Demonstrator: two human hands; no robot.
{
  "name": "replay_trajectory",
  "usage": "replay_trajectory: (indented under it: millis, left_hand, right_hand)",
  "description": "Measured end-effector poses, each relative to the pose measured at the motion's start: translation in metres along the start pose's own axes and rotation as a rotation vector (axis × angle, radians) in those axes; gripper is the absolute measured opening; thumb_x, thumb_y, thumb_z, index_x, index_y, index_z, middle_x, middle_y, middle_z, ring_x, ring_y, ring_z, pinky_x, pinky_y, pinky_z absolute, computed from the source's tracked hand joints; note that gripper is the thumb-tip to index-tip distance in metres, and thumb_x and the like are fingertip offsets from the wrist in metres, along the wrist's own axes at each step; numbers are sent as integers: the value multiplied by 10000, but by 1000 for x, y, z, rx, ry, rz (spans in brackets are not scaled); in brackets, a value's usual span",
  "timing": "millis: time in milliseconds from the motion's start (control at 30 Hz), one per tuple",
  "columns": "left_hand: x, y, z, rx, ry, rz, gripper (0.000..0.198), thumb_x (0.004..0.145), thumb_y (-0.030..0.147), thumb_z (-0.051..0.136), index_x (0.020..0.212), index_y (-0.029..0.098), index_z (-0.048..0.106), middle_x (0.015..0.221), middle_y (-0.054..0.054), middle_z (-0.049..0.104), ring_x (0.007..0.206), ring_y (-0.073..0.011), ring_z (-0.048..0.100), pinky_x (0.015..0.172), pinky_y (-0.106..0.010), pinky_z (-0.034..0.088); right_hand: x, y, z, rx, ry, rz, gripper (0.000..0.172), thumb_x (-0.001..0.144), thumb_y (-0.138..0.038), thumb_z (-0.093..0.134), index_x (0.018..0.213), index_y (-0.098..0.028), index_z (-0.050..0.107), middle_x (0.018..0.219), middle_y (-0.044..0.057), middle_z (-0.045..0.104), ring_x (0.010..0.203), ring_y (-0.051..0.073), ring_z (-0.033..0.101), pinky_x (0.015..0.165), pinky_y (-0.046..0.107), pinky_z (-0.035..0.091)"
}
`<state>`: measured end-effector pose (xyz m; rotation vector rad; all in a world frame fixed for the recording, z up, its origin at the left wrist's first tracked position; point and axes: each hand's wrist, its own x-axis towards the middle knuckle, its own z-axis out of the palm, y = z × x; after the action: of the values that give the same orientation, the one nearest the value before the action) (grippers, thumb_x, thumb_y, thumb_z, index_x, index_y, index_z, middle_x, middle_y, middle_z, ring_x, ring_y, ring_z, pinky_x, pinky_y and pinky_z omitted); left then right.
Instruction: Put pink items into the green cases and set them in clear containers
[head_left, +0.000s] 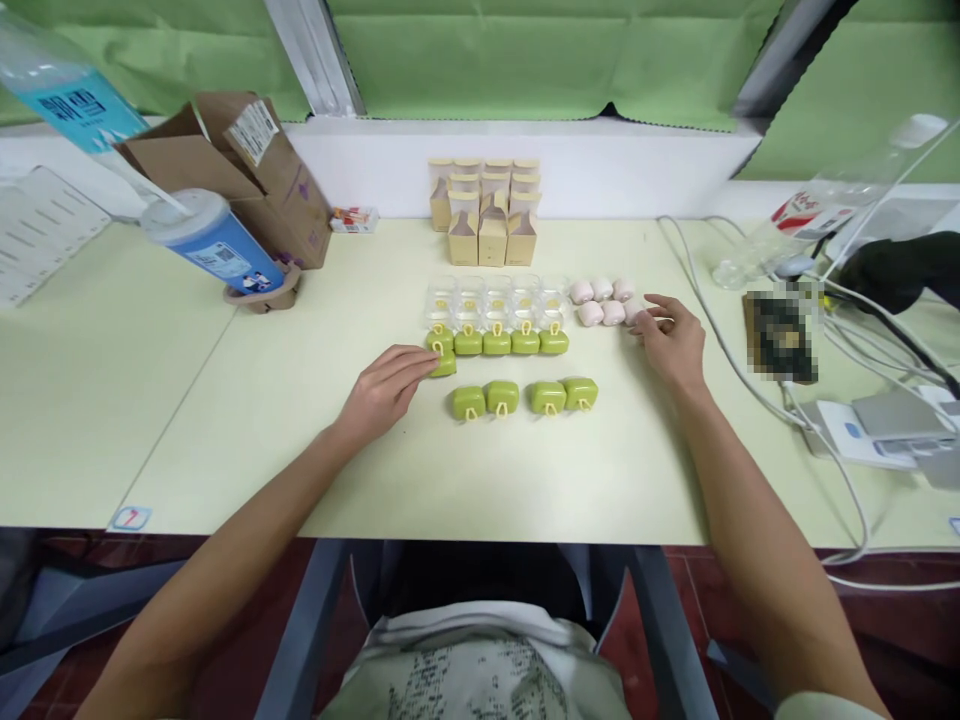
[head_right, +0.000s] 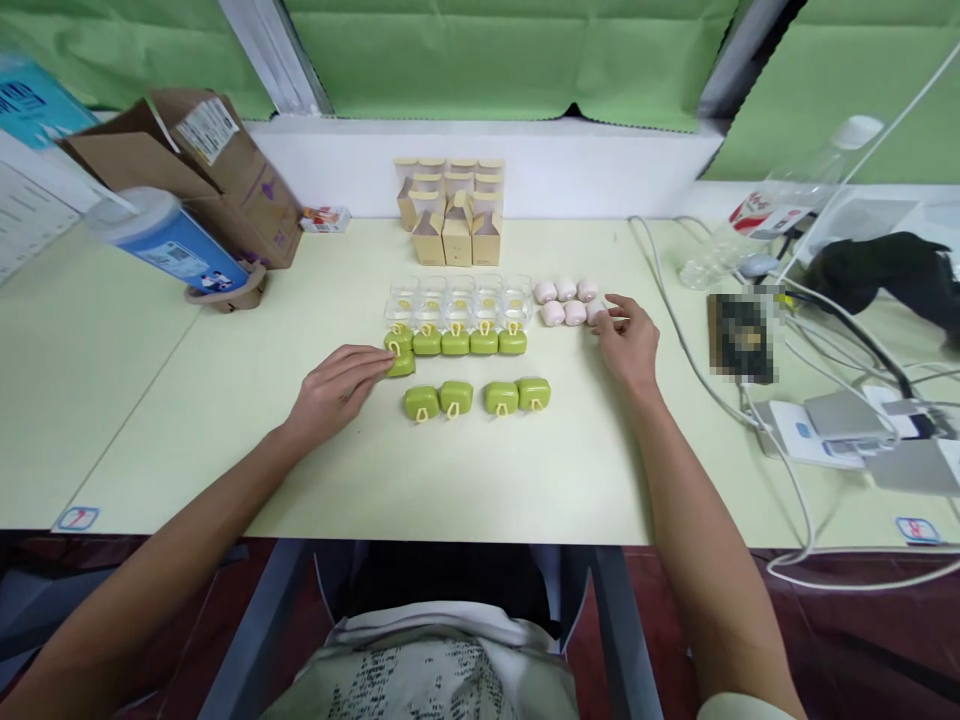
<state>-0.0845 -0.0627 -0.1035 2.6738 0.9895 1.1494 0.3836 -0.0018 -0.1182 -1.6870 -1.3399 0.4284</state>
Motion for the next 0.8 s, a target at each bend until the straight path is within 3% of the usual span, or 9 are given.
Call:
replay_trajectory:
  millis: [133,300,467,633,733,800]
  left_hand:
    - [1,6,-2,57,39,-6,259,1074,175,583,1271,217,746,1254,-120,804,1155,-259,738,962,-495,648]
    - [0,16,1,22,101,94,228,1029,165,638,1226,239,724,1072,-89,788,965,-228,731,833,-418,631]
    - [0,29,5,-12,7,138,339,1022,272,681,1357,233,652,1164,-131,759,1033,-265,733,857,-441,636]
    - [6,43,17,73,-154,151,637,985,526,745,1506,208,564,1348,-191,706,1221,-351,699,987,-531,628]
    - [7,44,24,118,-185,172,594,1023,438,716,1531,176,552,1329,-190,730,1217,-348,711,972,-509,638]
    - [6,43,23,94,-161,168,512,1044,331,690,1514,168,572,1304,-178,755,1204,-322,727,999,-492,638]
  right_hand:
    - [8,10,-7,-173,-82,-116,496,856,-381,743,1339,-274,764,1028,63,751,764,211,709,869,436,632]
    - [12,11,-9,-227,-33,-197,426,854,-274,758,1277,-238,790,1069,91,707,755,195,673,846,414,632]
    - [11,7,-7,-219,-36,-224,426,846,-227,760,1272,-235,784,1119,96,693,751,183,665,831,409,632]
    - [11,10,-8,-203,-69,-232,534,830,-272,790,1362,-238,758,1148,98,684,740,181,662,879,432,636]
    - [10,9,-11,-189,-26,-224,690,811,-341,847,1471,-222,688,1248,126,651,712,163,645,885,437,639]
    - [6,1,-13,-181,57,-252,638,869,-393,812,1469,-221,680,1276,132,635,700,150,625,860,424,639]
